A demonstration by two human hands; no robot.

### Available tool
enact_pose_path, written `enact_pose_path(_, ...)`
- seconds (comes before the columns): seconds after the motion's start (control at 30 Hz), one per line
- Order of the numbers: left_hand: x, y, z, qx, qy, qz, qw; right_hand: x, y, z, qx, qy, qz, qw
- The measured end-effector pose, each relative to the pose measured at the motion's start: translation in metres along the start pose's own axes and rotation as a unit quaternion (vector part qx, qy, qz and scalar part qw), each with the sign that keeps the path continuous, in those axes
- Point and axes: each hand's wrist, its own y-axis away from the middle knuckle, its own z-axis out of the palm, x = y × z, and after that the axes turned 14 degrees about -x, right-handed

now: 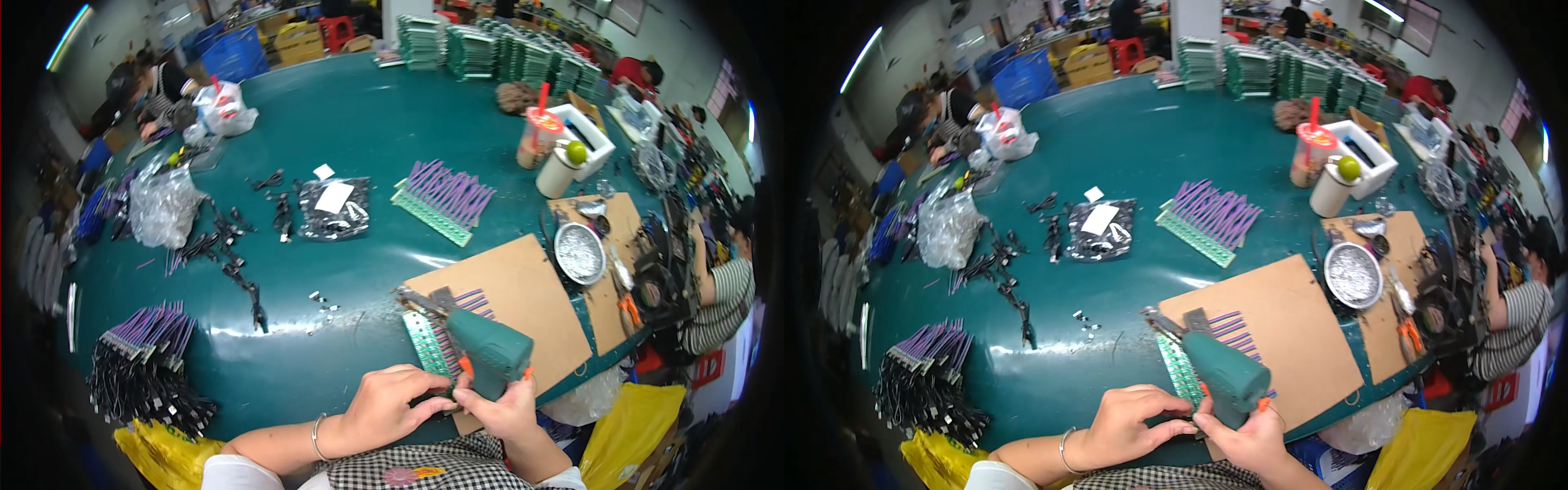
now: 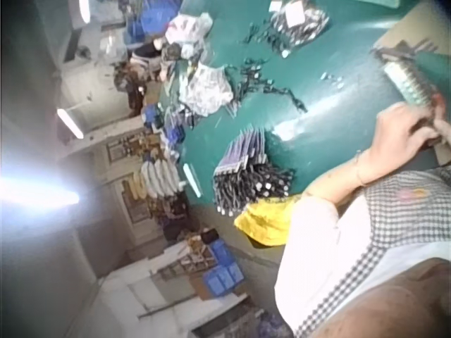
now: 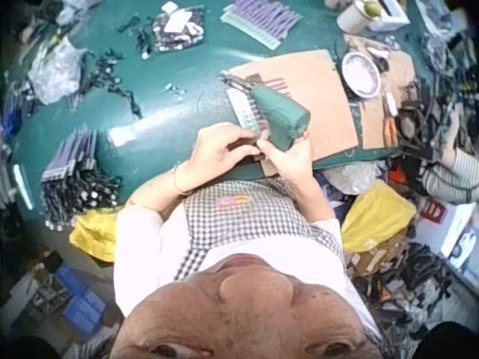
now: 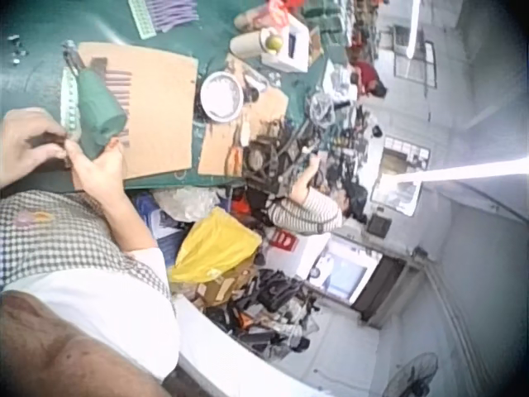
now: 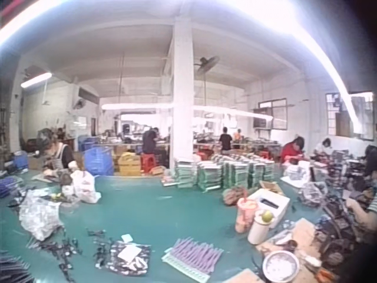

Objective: The person assembles circuit boards by positioning electronic components and wires onto the boards and soldering them using a handheld soldering tool.

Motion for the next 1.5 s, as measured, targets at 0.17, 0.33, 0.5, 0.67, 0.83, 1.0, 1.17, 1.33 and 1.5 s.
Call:
enact_pose_path(0.17, -0.01, 0.001, -0.011, -0.117, 0.132, -0.122, 0.977, -0.002, -0.008, 0.005, -0.007, 0.015, 0.044, 0.999)
enact_pose_path(0.33, -0.016, -0.002, -0.017, -0.147, 0.22, -0.151, 0.952, -0.002, -0.015, 0.006, -0.005, 0.043, 0.048, 0.998)
enact_pose_path(0.5, -0.037, -0.009, -0.03, -0.104, 0.292, -0.215, 0.926, 0.01, -0.013, -0.005, 0.015, 0.029, 0.033, 0.999)
enact_pose_path(0.67, -0.089, -0.026, -0.03, 0.001, 0.348, -0.335, 0.875, -0.003, -0.003, -0.019, 0.036, -0.091, 0.004, 0.995)
enact_pose_path(0.83, -0.096, -0.027, -0.027, -0.015, 0.38, -0.363, 0.851, -0.005, 0.009, -0.022, 0.141, -0.055, 0.028, 0.988)
enact_pose_path(1.0, -0.101, -0.028, -0.03, -0.031, 0.4, -0.353, 0.845, -0.003, 0.011, -0.023, 0.155, -0.038, 0.037, 0.987)
enact_pose_path(1.17, -0.101, -0.026, -0.03, -0.023, 0.405, -0.338, 0.849, 0.002, 0.013, -0.025, 0.114, -0.011, 0.046, 0.992)
enact_pose_path(1.33, -0.101, -0.026, -0.028, -0.018, 0.407, -0.34, 0.848, 0.003, 0.014, -0.022, 0.125, -0.017, 0.068, 0.99)
enact_pose_path(1.5, -0.101, -0.025, -0.028, -0.019, 0.404, -0.342, 0.848, 0.006, 0.013, -0.024, 0.115, -0.011, 0.063, 0.991)
